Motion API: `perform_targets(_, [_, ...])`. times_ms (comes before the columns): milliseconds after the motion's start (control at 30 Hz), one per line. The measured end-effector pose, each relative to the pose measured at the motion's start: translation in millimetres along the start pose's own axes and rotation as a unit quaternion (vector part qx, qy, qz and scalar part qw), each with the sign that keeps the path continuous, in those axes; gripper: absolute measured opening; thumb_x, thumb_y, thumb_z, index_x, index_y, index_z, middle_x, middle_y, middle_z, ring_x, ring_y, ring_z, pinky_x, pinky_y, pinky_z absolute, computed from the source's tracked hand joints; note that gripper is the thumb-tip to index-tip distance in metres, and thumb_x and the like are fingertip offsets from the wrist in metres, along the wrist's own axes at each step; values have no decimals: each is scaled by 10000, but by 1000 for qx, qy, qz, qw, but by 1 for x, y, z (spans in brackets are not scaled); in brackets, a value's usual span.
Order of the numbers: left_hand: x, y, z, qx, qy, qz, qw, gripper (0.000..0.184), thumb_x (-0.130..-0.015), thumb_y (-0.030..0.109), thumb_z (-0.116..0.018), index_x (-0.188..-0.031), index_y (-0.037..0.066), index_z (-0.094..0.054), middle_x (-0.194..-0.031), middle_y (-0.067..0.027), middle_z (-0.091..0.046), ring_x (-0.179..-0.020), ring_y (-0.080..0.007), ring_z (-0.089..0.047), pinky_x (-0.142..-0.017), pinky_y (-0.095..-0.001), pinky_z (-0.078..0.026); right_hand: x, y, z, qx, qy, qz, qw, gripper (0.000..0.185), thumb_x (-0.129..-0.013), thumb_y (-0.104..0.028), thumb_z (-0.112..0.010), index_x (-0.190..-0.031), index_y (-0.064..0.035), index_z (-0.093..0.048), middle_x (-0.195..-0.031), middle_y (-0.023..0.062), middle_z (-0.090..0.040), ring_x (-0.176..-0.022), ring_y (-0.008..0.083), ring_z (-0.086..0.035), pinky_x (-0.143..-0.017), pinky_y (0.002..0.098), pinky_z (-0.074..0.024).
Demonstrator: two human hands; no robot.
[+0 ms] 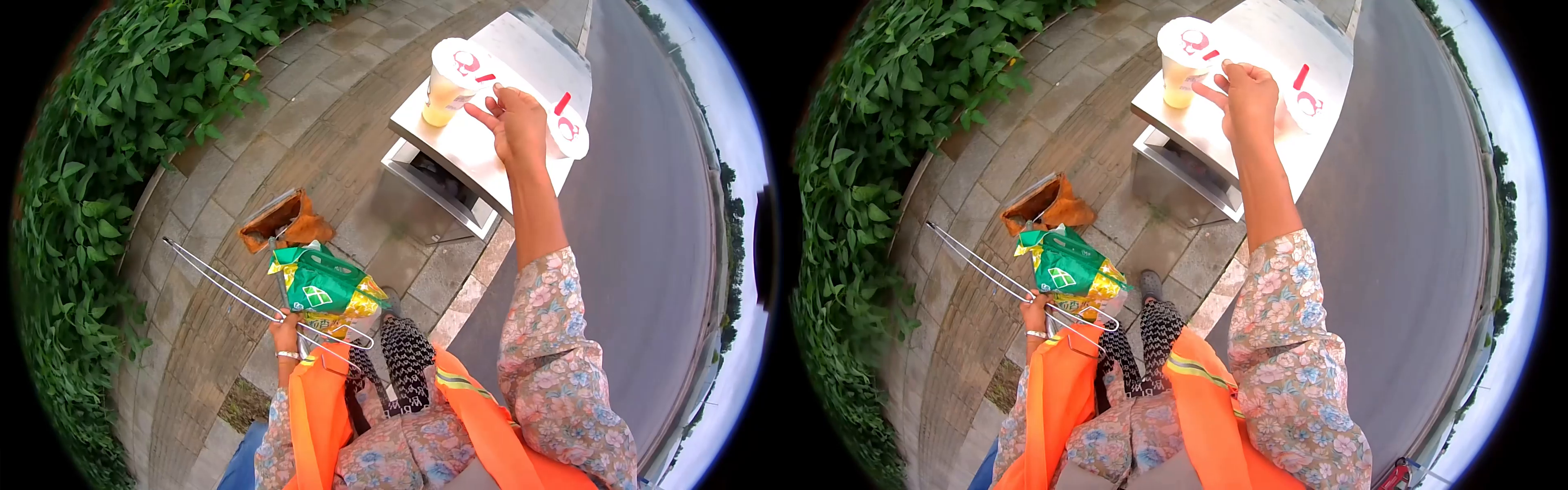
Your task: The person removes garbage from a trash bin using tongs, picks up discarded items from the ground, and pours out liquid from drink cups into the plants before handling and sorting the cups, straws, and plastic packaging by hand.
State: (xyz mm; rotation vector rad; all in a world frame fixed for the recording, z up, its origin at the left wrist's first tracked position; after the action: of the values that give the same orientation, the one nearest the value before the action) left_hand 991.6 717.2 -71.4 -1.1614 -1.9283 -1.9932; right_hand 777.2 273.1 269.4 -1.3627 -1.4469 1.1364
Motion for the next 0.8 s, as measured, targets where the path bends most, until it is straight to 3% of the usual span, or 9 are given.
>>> perform_targets(200, [0, 11, -2, -14, -9, -16, 1000, 102, -728, -40, -584, -743, 57, -559, -630, -71, -595, -497, -153, -556, -479, -278, -442, 42, -23, -1, 64, 5, 38, 997, 112, -889, -43, -511, -952, 44, -480, -827, 87, -496, -753, 145, -518, -655, 358, -601])
perform_targets(300, [3, 14, -9, 26, -32, -3, 999, 133, -731, -54, -568, -754, 76, -547, -634, -61, -580, -490, -164, -549, -485, -280, -448, 95, 22, 4, 191, -147, -41, 970, 248, -864, -142, -607, -1040, -4, -500, -725, 41, -560, -734, 130, -576, -605, 253, -489])
perform_targets(367, [0, 14, -6, 9, -41, 9, 999, 147, -724, -60, -568, -744, 79, -523, -644, -55, -572, -517, -154, -549, -492, -285, -449, 141, 78, 9, 377, -305, -59, 873, 605, -776, -386, -730, -1199, -23, -494, -1021, 139, -580, -818, 182, -584, -752, 325, -517])
perform_targets(400, [-4, 11, -3, 15, -40, 9, 999, 151, -721, -61, -568, -739, 80, -516, -648, -55, -571, -529, -150, -549, -494, -288, -449, 162, 118, 16, 418, -377, -117, 818, 909, -704, -485, -762, -1381, -41, -349, -1219, 225, -499, -1002, 281, -572, -865, 391, -486])
perform_targets(467, [-2, 14, -6, 17, -60, 1, 998, 131, -735, -47, -565, -745, 75, -519, -662, -57, -576, -550, -150, -552, -505, -293, -453, 196, 184, 35, 455, -440, -168, 756, 1160, -646, -510, -791, -1485, -79, -116, -1379, 265, -361, -1182, 370, -482, -906, 402, -477])
perform_targets(567, [4, 25, -16, -22, -70, -2, 997, 61, -784, 18, -570, -821, 56, -540, -680, -58, -589, -586, -163, -576, -535, -298, -480, 211, 225, 37, 389, -468, -195, 770, 1320, -581, -516, -821, -1490, -89, 36, -1451, 293, -251, -1276, 432, -380, -989, 434, -424])
perform_targets(633, [13, 32, -38, -6, -29, -3, 1000, 68, -785, 26, -576, -842, 50, -547, -693, -64, -598, -605, -171, -591, -548, -304, -492, 220, 218, 29, 250, -503, -325, 761, 1360, -550, -497, -832, -1482, -69, 63, -1463, 312, -208, -1296, 423, -358, -987, 439, -431])
perform_targets(767, [0, 22, -29, -61, -23, 9, 998, 166, -796, 50, -596, -956, 6, -588, -753, -90, -627, -653, -195, -627, -580, -334, -524, 231, 237, 18, 197, -535, -357, 740, 1371, -534, -455, -835, -1477, -63, 79, -1462, 307, -217, -1296, 403, -365, -905, 404, -490])
perform_targets(800, [-4, 16, -30, -87, -61, -2, 994, 185, -802, 61, -601, -974, -7, -598, -761, -94, -630, -650, -196, -628, -576, -338, -527, 230, 244, 17, 235, -531, -342, 739, 1295, -547, -400, -812, -1480, -67, 20, -1364, 304, -330, -1201, 387, -443, -866, 393, -498])
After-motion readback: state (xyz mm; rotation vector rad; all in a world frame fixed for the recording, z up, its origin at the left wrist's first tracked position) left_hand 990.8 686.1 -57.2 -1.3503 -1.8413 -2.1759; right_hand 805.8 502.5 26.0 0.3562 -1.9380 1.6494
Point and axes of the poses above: each hand's wrist, its own x-axis away from the middle knuckle, its own z-axis out of the back of the hand, y = z × x, the point moved 5 cm from there along -x, towards the middle knuckle
